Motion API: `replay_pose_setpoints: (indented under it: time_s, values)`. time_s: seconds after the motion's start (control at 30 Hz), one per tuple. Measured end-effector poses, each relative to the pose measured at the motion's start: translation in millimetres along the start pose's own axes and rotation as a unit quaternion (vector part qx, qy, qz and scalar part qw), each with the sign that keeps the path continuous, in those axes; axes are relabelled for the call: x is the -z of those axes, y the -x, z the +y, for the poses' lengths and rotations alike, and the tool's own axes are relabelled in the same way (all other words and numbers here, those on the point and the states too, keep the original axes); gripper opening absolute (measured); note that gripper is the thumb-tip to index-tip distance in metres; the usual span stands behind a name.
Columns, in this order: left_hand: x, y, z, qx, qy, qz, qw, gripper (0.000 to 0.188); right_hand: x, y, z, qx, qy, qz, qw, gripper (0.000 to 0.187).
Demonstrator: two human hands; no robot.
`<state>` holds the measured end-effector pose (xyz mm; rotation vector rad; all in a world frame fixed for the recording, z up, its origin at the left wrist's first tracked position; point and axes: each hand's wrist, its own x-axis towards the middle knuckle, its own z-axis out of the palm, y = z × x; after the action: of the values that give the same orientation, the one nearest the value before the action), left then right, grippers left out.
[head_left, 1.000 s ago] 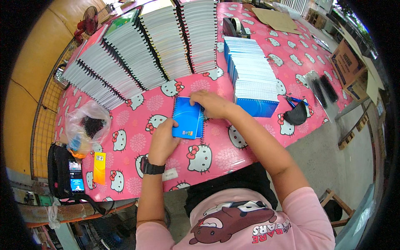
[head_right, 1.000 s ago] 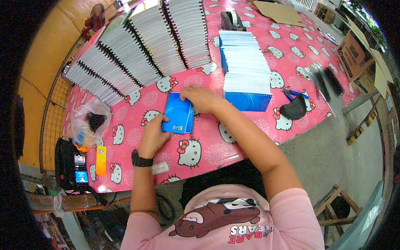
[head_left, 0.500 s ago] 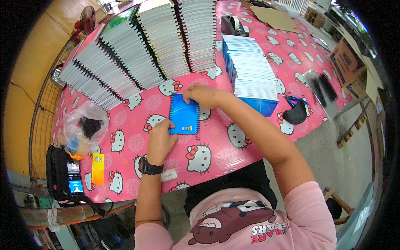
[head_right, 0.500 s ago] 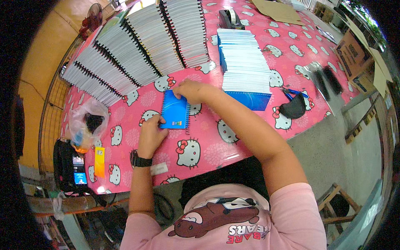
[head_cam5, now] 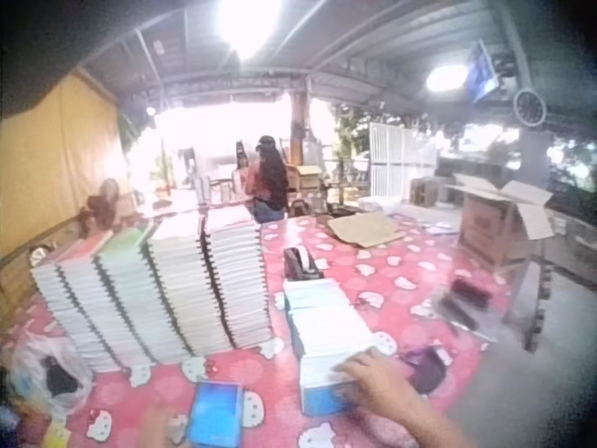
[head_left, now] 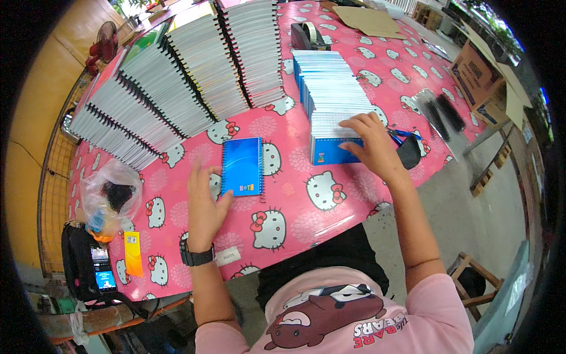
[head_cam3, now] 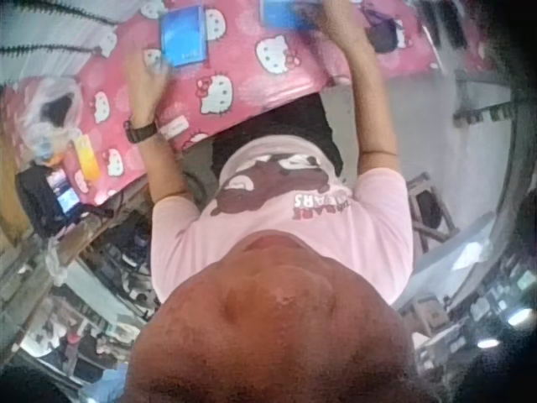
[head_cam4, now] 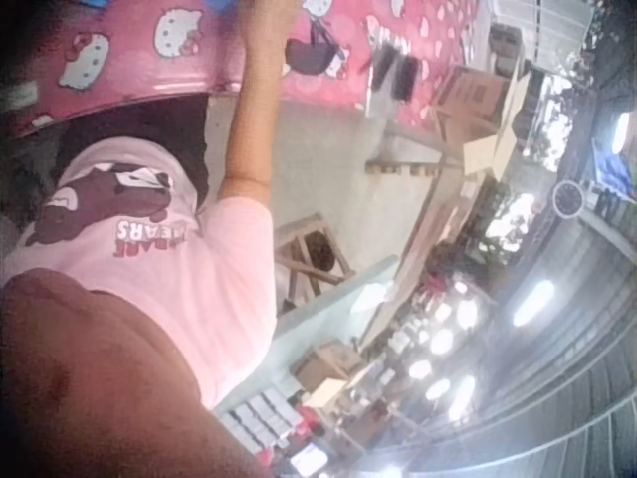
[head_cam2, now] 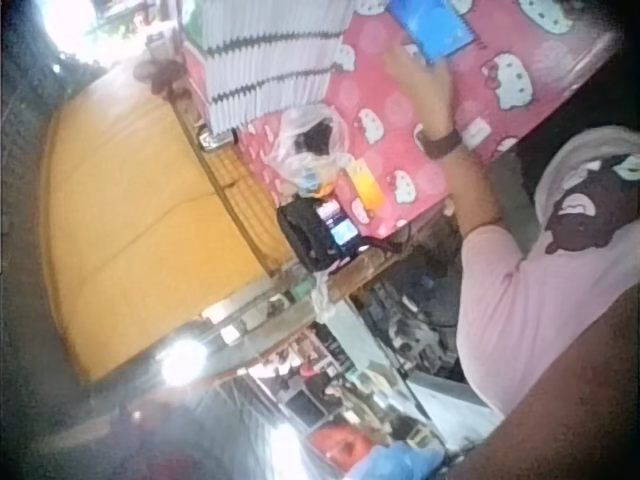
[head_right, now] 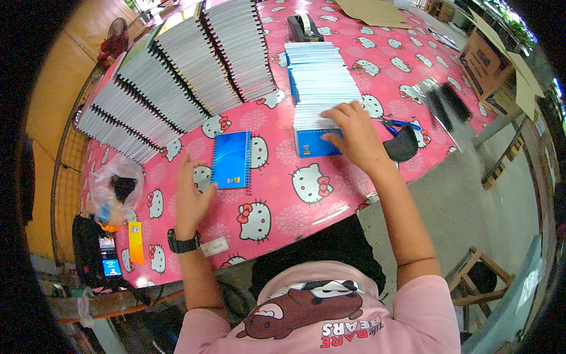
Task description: The person uses a pair of blue pliers to trim the wire ends of spiral-bound notebooks, then picks up individual small blue notebooks from a stack and manually inserts spiral wire coils into their punched edges.
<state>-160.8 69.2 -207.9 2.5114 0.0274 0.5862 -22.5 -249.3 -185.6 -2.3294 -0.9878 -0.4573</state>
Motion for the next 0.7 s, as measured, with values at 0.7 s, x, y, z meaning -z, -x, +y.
replay_pose_setpoints:
  time_s: [0.7]
  values:
    - [-114, -49, 76, -0.027, 0.279, -0.006, 0.96, 0.062, -13, 17, 28, 0.005, 0.062, 0.112, 0.992, 0.024]
